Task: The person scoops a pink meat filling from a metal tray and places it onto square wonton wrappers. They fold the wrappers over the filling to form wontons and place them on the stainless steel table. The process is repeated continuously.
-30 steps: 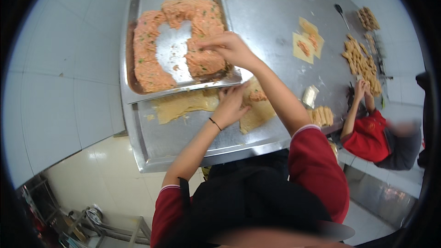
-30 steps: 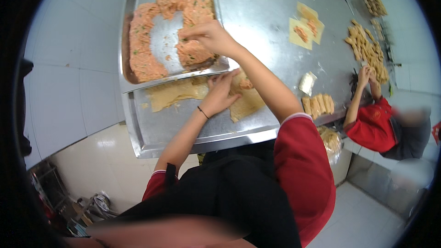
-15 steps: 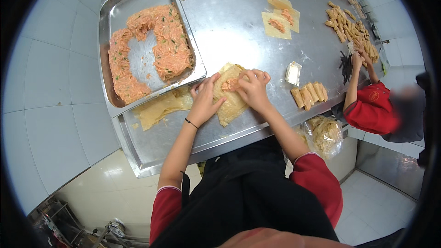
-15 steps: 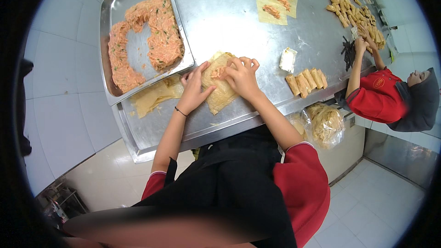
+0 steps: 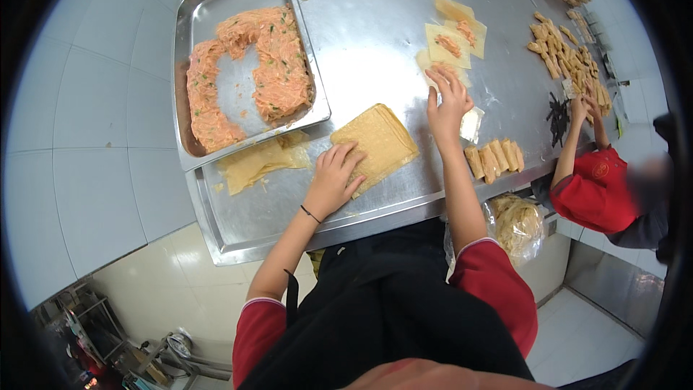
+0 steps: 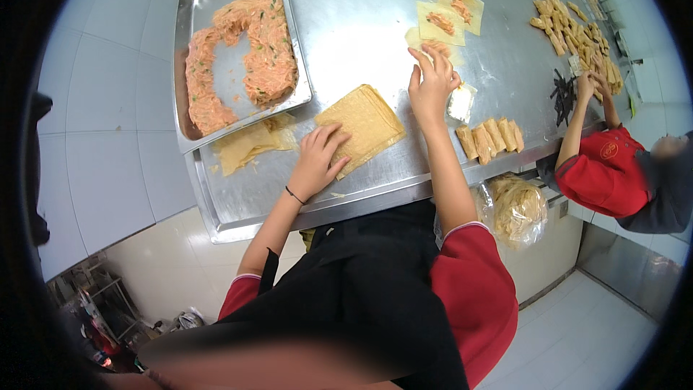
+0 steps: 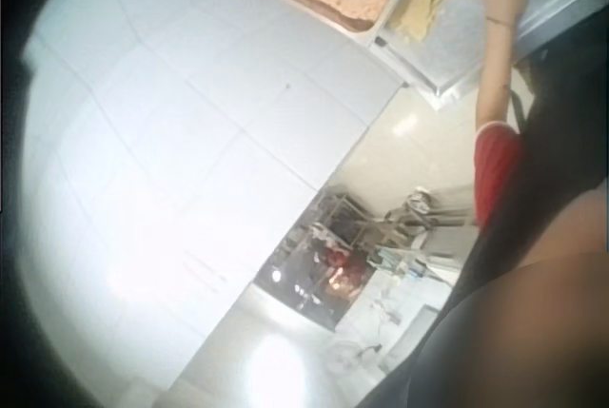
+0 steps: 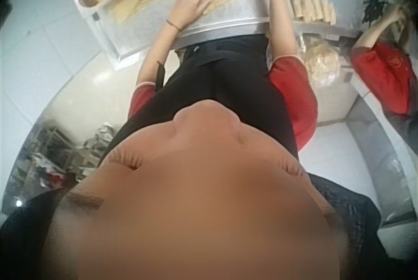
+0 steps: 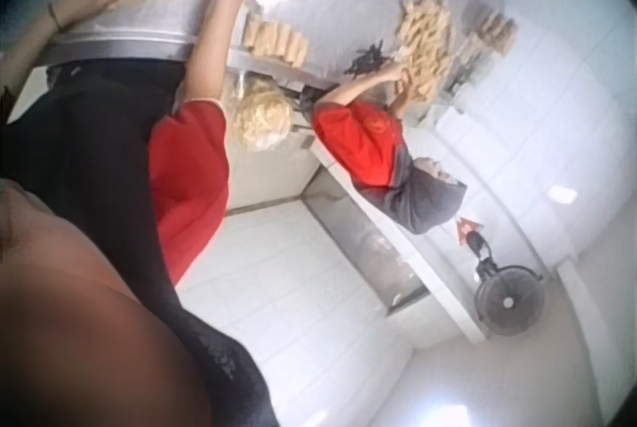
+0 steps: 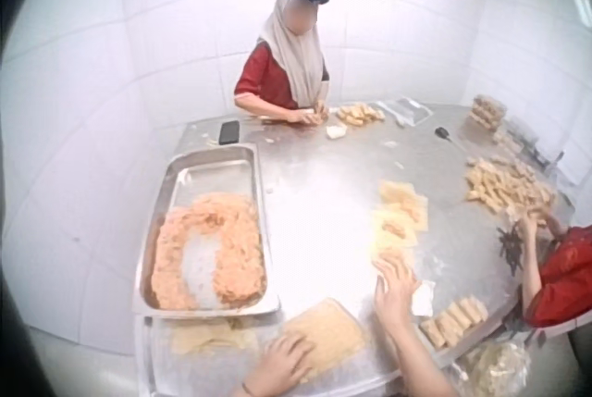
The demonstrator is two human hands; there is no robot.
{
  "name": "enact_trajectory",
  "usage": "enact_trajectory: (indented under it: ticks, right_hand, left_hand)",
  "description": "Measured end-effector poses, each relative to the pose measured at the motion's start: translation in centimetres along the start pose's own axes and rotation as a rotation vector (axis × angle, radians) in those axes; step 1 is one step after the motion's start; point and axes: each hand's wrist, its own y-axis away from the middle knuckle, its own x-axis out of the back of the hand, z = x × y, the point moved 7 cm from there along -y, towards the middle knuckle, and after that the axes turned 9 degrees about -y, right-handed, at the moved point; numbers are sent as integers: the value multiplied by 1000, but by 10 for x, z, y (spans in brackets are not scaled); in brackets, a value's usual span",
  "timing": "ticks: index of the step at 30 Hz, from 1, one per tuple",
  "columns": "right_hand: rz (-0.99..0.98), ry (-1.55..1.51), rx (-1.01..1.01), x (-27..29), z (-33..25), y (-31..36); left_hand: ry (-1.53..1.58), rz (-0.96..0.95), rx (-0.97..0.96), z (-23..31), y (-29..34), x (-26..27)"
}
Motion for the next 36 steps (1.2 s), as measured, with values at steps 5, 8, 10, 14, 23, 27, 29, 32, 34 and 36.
enact_trajectory:
  ticks: [5,8,10,14,23,27,29,32,34,36]
  right_hand:
    - [-113,-224,-8,4,-23,17]
    - [-139,-301,-13,1,-30,32]
    - [-150,-324,-32,-3,-30,40]
    - [-168,-444,-74,-8,-29,43]
    - [-111,-710,-83,-11,-25,53]
    - [77,-797,-50,-9,-8,63]
    - [101,-816,-113,-13,1,68]
    - [134,-842,-95,-17,5,69]
    - [152,-852,-56,-18,7,66]
    - [99,-735,-73,-20,10,65]
  left_hand:
    - [-54,85,175,-15,10,8]
    - [-90,115,304,-32,25,15]
    - [-99,113,329,-40,33,18]
    - [-172,194,395,-51,35,28]
    - [-140,354,342,-14,17,53]
    - [282,305,272,5,-16,71]
    - [651,309,211,21,-41,84]
    - [1335,219,11,72,-88,101]
    - [1674,36,-129,113,-122,116]
    - [1968,-104,-220,157,-149,133]
